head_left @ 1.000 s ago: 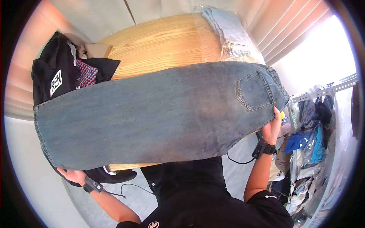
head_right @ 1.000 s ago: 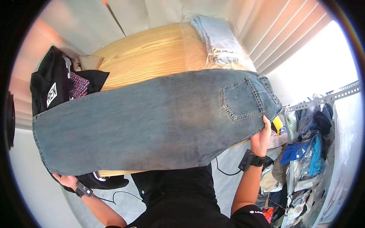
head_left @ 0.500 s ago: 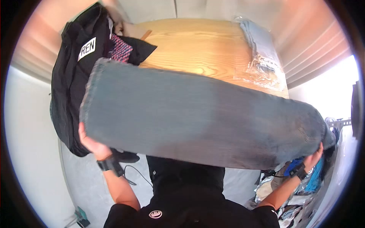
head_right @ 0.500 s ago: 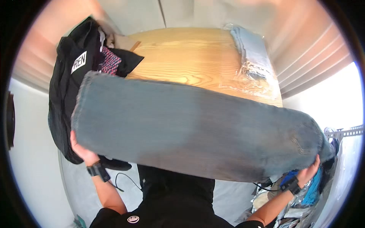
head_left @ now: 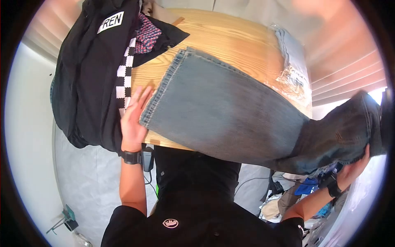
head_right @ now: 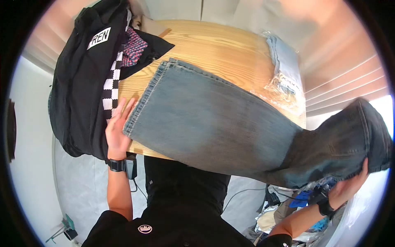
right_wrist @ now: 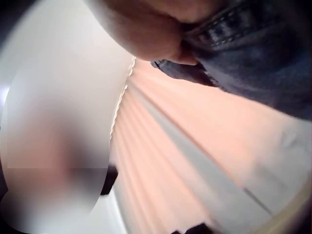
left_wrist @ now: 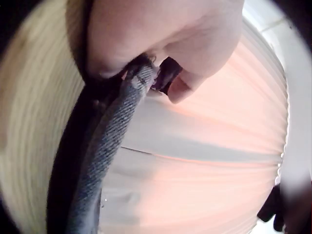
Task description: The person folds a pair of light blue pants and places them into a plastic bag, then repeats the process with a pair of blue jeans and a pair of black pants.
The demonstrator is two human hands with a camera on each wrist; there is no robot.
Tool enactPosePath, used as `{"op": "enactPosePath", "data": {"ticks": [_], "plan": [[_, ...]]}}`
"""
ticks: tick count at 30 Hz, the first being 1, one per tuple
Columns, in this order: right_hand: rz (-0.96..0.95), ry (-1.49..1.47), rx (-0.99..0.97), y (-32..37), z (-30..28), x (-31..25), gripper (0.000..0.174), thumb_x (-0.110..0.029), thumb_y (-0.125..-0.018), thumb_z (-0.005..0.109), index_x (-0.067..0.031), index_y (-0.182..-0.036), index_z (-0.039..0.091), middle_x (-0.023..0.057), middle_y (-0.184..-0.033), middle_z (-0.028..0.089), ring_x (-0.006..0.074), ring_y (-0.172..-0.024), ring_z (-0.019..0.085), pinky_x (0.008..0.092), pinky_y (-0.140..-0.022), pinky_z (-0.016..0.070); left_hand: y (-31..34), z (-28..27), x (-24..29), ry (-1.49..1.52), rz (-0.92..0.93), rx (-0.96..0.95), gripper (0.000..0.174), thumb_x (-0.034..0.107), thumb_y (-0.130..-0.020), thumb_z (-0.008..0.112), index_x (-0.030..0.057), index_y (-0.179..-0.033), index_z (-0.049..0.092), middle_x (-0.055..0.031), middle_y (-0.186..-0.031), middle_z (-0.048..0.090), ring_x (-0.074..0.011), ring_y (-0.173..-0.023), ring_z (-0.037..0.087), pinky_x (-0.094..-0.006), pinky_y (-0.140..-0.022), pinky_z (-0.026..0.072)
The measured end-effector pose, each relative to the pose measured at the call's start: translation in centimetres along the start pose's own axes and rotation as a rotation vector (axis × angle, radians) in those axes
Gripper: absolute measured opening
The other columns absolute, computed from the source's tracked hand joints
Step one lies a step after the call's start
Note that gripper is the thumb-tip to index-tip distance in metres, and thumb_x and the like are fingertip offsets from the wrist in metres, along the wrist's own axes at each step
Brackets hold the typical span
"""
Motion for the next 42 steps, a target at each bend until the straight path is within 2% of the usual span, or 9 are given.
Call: {"op": "enactPosePath", "data": {"ticks": [3, 6, 8, 13, 16, 20, 23, 32, 42], "plan": [[0.066, 0.019, -0.242, 8.1, 8.0, 0.4, 0.043, -0.016, -0.09, 0.062, 0.0008, -0.128, 0.054, 0.0159, -0.123, 0.061, 0.0278, -0.116, 0.058, 0.0394, -0.1, 0.0468, 0.3, 0.7, 0.0, -0.364, 0.022, 0.033, 0.053, 0.017, -0.098, 0.044, -0.0054, -0.145, 0.032, -0.0209, -0.146, 0.042, -0.0268, -0.136, 0.04, -0.0375, -0.114, 0.0304], [-0.726, 0.598, -1.057, 21.2, 16.4, 1.9, 0.061, 0.007, -0.076, 0.049, -0.0061, -0.136, 0.051, 0.016, -0.137, 0.051, 0.034, -0.131, 0.045, 0.0425, -0.11, 0.0352, 0.4, 0.9, -0.1, -0.41, 0.044, 0.054, 0.048, 0.02, -0.101, 0.043, -0.0069, -0.141, 0.039, -0.0185, -0.142, 0.047, -0.0245, -0.13, 0.047, -0.0356, -0.111, 0.0333], [-0.725, 0.463, -1.436, 28.6, 18.6, 8.5, 0.061, 0.003, -0.079, 0.05, -0.0069, -0.139, 0.046, 0.0206, -0.143, 0.043, 0.0379, -0.132, 0.043, 0.047, -0.11, 0.0339, 0.3, 1.0, 0.0, -0.427, 0.059, 0.079, 0.047, 0.02, -0.101, 0.045, -0.0073, -0.139, 0.041, -0.0183, -0.14, 0.049, -0.0243, -0.128, 0.049, -0.035, -0.11, 0.0348], [-0.641, 0.555, -1.543, 33.4, 16.1, 9.6, 0.066, 0.0, -0.079, 0.059, -0.01, -0.142, 0.042, 0.015, -0.151, 0.033, 0.0345, -0.14, 0.032, 0.0572, -0.111, 0.0276, 0.1, 0.8, -0.3, -0.602, 0.019, 0.117, 0.043, 0.021, -0.097, 0.056, -0.0067, -0.13, 0.053, -0.0155, -0.132, 0.056, -0.0203, -0.122, 0.053, -0.0308, -0.105, 0.0365], [-0.618, 0.626, -1.512, 31.5, 13.0, 9.0, 0.062, -0.002, -0.076, 0.057, -0.0092, -0.137, 0.048, 0.0155, -0.143, 0.042, 0.0341, -0.136, 0.037, 0.0583, -0.11, 0.0279, 0.2, 2.3, 0.1, -0.925, 0.02, 0.154, 0.046, 0.017, -0.092, 0.064, -0.0062, -0.13, 0.053, -0.0154, -0.13, 0.058, -0.0207, -0.119, 0.054, -0.0308, -0.104, 0.0381], [-0.484, 0.789, -1.388, 27.7, 7.3, 9.4, 0.064, -0.001, -0.069, 0.064, -0.0094, -0.131, 0.052, 0.0126, -0.139, 0.045, 0.033, -0.136, 0.037, 0.0575, -0.112, 0.0245, 0.8, 5.2, 1.3, -1.744, 0.524, 0.118, 0.042, 0.019, -0.087, 0.07, -0.0022, -0.122, 0.059, -0.0142, -0.116, 0.063, -0.0279, -0.112, 0.059, -0.0354, -0.101, 0.0415], [-0.431, 0.939, -1.198, 25.5, 2.5, 10.0, 0.067, 0.003, -0.06, 0.067, -0.0118, -0.124, 0.056, 0.0103, -0.132, 0.048, 0.0322, -0.131, 0.041, 0.0565, -0.113, 0.0232, 0.6, 5.8, 0.6, -1.622, 0.18, 0.19, 0.048, 0.024, -0.086, 0.072, -0.0037, -0.122, 0.057, -0.0209, -0.119, 0.06, -0.0302, -0.113, 0.057, -0.039, -0.099, 0.0424], [-0.244, 0.865, -0.557, 22.2, -8.4, 15.3, 0.056, 0.011, -0.057, 0.068, -0.0052, -0.11, 0.056, 0.0144, -0.111, 0.053, 0.0354, -0.109, 0.051, 0.0418, -0.095, 0.0422, -1.3, 3.4, -2.3, -1.392, 0.216, 0.13, 0.04, 0.003, -0.087, 0.064, -0.0037, -0.122, 0.045, -0.0141, -0.116, 0.056, -0.0184, -0.102, 0.055, -0.0293, -0.095, 0.0403], [-0.091, 0.71, -0.38, 22.7, -9.8, 19.5, 0.036, 0.011, -0.065, 0.064, -0.0034, -0.094, 0.051, 0.0151, -0.103, 0.051, 0.0307, -0.097, 0.053, 0.0357, -0.086, 0.0448, -1.7, 2.6, -2.6, -1.431, 0.259, 0.115, 0.033, 0.005, -0.09, 0.062, -0.0059, -0.119, 0.049, -0.011, -0.11, 0.059, -0.0167, -0.097, 0.056, -0.0281, -0.092, 0.0415]]}}
Point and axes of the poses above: each hand's wrist, its own y-axis away from the middle knuckle, its own z-axis out of the palm, x = y × z, the point moved 2 cm from there along -y, towards the middle knuckle
